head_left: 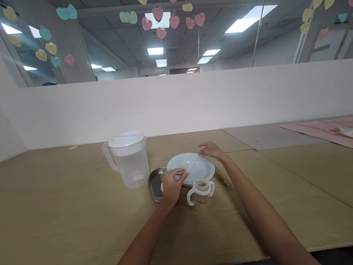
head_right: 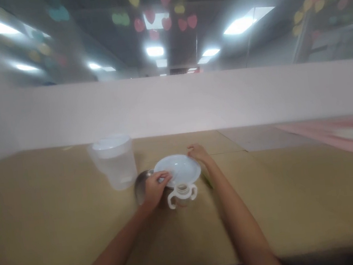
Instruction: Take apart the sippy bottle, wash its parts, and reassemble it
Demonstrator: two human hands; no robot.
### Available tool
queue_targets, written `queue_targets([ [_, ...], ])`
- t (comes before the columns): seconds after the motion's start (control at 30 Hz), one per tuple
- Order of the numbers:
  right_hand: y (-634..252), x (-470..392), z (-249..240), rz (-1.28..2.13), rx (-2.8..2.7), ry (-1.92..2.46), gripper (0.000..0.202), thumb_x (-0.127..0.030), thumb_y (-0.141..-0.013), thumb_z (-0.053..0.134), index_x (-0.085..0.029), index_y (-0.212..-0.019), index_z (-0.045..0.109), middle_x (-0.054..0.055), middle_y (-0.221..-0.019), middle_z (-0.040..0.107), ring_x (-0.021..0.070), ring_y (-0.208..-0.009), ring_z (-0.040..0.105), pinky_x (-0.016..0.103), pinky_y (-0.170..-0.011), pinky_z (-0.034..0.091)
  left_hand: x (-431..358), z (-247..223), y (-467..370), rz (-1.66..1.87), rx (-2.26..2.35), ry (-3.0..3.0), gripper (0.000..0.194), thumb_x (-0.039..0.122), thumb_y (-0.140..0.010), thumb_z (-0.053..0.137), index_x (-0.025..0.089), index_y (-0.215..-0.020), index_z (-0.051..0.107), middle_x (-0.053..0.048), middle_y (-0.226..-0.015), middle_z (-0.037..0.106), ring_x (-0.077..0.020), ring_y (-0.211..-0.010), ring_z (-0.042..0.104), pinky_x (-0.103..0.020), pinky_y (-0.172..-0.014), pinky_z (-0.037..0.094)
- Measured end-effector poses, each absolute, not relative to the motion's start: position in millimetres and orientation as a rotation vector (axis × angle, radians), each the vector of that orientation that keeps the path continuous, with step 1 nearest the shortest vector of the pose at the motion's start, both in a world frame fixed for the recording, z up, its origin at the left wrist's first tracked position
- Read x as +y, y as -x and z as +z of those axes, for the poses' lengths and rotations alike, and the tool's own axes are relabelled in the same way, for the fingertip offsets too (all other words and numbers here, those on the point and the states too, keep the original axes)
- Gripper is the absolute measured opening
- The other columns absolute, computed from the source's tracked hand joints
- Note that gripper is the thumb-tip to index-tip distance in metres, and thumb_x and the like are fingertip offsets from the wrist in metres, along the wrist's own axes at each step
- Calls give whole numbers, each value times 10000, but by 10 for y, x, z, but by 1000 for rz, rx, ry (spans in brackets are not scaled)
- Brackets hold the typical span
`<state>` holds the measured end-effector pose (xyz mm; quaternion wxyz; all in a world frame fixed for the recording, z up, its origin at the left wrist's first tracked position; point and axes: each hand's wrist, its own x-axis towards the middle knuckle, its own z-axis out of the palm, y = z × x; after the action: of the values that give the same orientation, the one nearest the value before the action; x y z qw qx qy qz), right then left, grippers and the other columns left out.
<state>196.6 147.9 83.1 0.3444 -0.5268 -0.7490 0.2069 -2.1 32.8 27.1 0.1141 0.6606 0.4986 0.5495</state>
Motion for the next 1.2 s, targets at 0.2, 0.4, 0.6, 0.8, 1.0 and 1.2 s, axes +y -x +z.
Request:
queue_targets([
  [0.2,-1697,1209,1033,1247,-2421,995,346,-287,-648,685,-135,-959,673,55,-840,688,131,-743,608,229,-691,478,300,317,14,1577,1442,-1839,185,376,-711,652,191,-703,653,14,-709,696,-124,-660,627,-217,-645,458],
  [0.4,-1450,964,1141,1318,-2396,833,174,-265,-629,679,-139,-731,616,11,-752,648,118,-735,591,227,-698,470,315,319,71,1622,1556,-1943,203,386,-746,599,196,-722,666,-3,-751,699,-149,-733,615,-230,-674,426],
  [0.6,-1593,1135,957,1302,-2506,1155,153,-257,-673,612,-146,-779,605,19,-780,678,121,-744,628,224,-700,497,279,332,129,1683,1641,-1955,120,246,-746,524,199,-703,626,-28,-740,663,-176,-763,585,-272,-731,410],
  [0.8,-1640,1332,720,873,-2590,1699,83,-73,-551,598,-117,-618,618,25,-478,590,159,-511,585,267,-554,469,353,292,206,1638,1820,-1524,112,106,-673,453,202,-662,511,0,-697,584,-164,-722,548,-268,-707,388],
  [1.0,-1437,1256,663,805,-2648,1523,60,-133,-570,621,-129,-622,652,22,-537,612,130,-537,557,228,-558,421,452,140,201,1584,1847,-1474,238,-14,-575,420,205,-666,425,6,-706,537,-158,-751,533,-267,-730,389],
  [1.2,-1379,1213,714,1074,-2700,1168,189,-294,-695,562,-127,-662,644,-8,-586,598,84,-556,516,189,-568,416,471,131,215,1613,1852,-1424,267,-33,-550,416,208,-665,397,24,-684,502,-139,-709,517,-249,-704,397],
])
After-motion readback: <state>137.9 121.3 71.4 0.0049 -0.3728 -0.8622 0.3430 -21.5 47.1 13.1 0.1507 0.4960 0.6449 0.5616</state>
